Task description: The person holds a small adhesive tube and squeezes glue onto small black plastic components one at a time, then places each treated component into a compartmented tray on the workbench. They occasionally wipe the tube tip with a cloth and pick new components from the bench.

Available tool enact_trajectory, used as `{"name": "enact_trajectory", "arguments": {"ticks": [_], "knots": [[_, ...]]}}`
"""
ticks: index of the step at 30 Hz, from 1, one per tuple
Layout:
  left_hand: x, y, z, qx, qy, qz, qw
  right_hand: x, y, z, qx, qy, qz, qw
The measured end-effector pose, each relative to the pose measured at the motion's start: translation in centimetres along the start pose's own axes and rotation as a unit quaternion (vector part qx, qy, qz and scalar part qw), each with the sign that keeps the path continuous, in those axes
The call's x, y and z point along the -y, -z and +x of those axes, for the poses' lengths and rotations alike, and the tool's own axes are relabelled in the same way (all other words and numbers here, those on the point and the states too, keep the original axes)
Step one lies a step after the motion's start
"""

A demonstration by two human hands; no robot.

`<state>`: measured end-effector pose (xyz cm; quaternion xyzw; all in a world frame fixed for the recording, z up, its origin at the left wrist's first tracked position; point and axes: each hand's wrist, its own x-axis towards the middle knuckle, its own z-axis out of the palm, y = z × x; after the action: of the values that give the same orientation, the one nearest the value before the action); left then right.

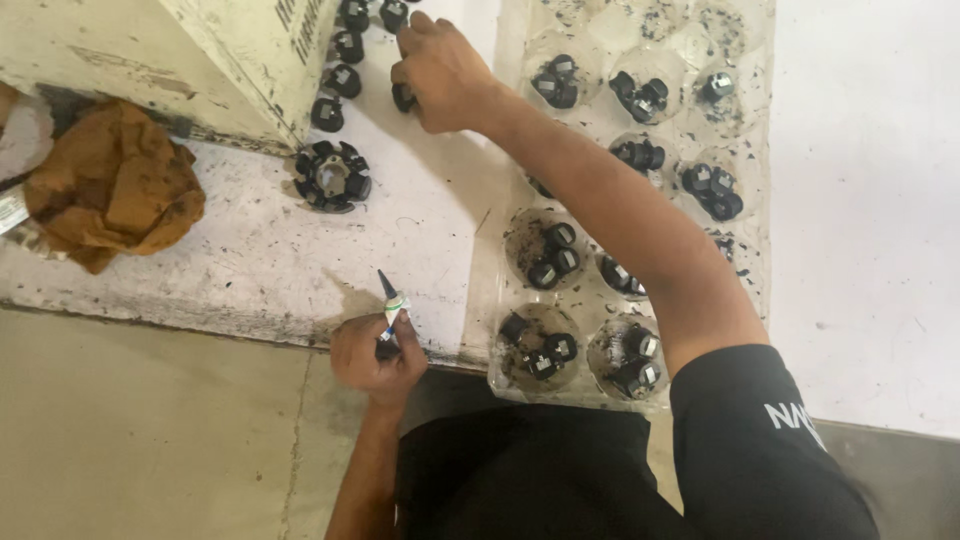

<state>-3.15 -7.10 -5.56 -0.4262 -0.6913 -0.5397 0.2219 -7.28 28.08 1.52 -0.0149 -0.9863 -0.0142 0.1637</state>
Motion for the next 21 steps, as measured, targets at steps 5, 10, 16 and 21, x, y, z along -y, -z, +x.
{"name": "enact_trajectory", "arguments": {"ticks": [5, 10, 16, 21], "knots": [[0.2, 0.1, 0.1, 0.001, 0.012, -0.007, 1.000, 1.3, 3.4, -4.3, -0.006, -0.066, 0.077, 0.995], [0.7, 0.4, -0.1, 0.016, 0.007, 0.004, 1.000, -4.0, 8.3, -13.0, 0.002, -0.184, 0.014, 0.983], [1.4, 0.5, -1.0, 0.023, 0.010, 0.018, 1.000, -12.3, 13.9, -28.8, 0.074, -0.419, -0.099, 0.900], [2.5, 0.4, -1.7, 0.023, 0.014, 0.036, 0.999, -15.6, 12.3, -35.0, 0.101, -0.492, -0.123, 0.856]]}}
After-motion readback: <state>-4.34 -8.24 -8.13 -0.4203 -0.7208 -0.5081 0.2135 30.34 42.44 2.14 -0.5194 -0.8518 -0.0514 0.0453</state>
